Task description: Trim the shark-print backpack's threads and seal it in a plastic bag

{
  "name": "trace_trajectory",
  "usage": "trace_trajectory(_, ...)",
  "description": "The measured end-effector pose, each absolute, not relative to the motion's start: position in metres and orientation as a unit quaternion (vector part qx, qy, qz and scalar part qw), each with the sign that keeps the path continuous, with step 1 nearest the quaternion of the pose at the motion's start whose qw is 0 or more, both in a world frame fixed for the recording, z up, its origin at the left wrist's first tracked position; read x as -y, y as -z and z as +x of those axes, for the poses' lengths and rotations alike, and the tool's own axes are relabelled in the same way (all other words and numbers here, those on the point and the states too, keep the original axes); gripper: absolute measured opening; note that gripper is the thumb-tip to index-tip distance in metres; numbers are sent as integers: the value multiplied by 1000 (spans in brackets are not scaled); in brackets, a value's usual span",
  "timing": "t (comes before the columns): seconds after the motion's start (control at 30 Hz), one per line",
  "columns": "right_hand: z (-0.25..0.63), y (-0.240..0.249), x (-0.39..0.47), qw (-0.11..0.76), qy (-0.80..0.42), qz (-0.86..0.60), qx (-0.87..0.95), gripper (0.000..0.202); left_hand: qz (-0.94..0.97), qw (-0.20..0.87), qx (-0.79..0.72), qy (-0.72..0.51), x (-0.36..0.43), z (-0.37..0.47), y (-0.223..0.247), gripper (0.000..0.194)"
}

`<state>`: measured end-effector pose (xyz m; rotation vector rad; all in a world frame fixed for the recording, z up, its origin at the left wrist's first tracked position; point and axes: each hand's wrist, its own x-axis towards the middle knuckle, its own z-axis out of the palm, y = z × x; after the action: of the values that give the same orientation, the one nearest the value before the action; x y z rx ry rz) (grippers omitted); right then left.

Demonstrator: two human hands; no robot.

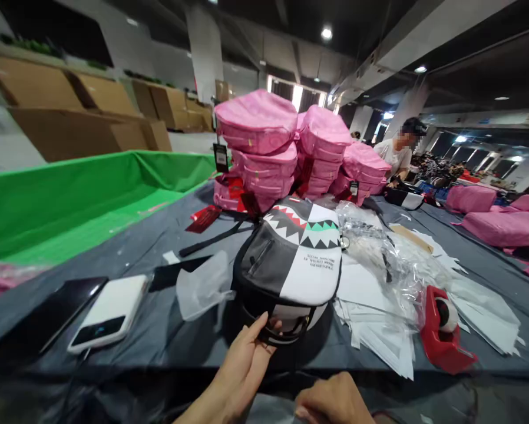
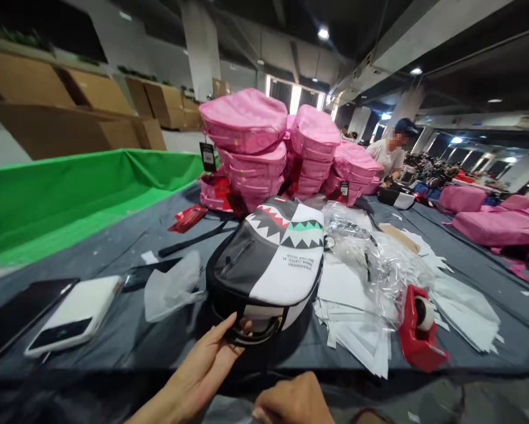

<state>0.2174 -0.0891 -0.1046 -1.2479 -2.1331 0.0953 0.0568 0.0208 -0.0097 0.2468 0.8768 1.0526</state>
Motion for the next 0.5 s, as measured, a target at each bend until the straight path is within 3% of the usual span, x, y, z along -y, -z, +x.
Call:
trace_trajectory(0.1,214,80,80,288,-53,-417,861,47,297,749,-418,-419,-11,23,43,18)
trace_trajectory(0.17,210,68,74,280,-83,-416,861,49,462,690,-436,-347,-9,-8,53,35)
trace_trajectory(0.27,208,60,64,345,-73,-439,826,40,672,576,-404,-232,-10,-44,48,56)
trace_trajectory(0.33,208,59,57,394,-31,-456,797,33,740,513,-388,-197,-15,-53,38,49)
trace_trajectory(0.4,207,57,50,406,28,-468,785,29,756,473,-397,-217,-22,-54,27,28)
trace_trajectory(0.5,202,54,43,398,111,-474,778,28,722,441,-424,-324,-34,-47,18,28)
